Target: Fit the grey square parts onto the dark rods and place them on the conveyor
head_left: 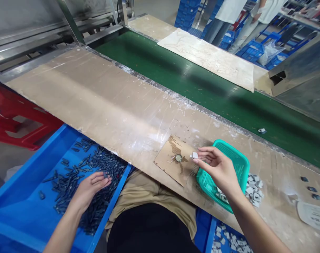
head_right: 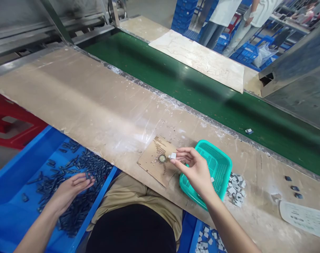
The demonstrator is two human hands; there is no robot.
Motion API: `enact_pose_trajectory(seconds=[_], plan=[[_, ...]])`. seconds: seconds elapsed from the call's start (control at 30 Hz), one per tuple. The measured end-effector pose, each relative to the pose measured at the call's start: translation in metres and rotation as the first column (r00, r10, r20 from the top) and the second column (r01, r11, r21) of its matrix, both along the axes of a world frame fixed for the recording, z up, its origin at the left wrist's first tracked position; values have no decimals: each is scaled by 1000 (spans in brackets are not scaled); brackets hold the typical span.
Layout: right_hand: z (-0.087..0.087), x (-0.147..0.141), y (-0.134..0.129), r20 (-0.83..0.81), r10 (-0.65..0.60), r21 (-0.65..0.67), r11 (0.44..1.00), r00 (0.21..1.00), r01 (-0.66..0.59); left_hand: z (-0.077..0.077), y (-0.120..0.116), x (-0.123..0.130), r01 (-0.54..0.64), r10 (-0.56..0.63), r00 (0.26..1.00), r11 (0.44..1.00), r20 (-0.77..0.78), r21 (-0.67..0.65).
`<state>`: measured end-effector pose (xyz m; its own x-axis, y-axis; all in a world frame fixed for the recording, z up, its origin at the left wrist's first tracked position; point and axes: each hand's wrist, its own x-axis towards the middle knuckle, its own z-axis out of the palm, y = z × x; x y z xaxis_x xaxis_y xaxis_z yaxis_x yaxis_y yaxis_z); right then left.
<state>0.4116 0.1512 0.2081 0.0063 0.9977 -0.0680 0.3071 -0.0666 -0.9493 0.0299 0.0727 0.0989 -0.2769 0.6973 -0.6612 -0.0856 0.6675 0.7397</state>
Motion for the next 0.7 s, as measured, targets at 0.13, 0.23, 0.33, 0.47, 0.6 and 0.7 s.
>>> enact_pose_trajectory(seconds=[0.13,0.23,0.33,0.47,0.6,0.7], plan=[[10,-14,-14,-239,-13,-134,991,971,-20,46,29,75,-193,73,886,956,458,222],[22,-27,-28,-366,1,-186,980,931,-74,68,44,130,-162,-53,800,940,597,300],[35,-39,-39,-419,-13,-212,974,908,-83,81,51,171,-169,-143,689,922,711,350],[44,-41,-46,-323,-7,-106,994,947,-29,95,53,191,-124,-251,621,904,742,410],[47,-30,-48,-120,70,179,983,990,-48,99,52,189,196,-316,388,946,866,258],[54,-25,-50,-96,44,169,985,994,-28,98,51,193,186,-331,424,943,843,277]])
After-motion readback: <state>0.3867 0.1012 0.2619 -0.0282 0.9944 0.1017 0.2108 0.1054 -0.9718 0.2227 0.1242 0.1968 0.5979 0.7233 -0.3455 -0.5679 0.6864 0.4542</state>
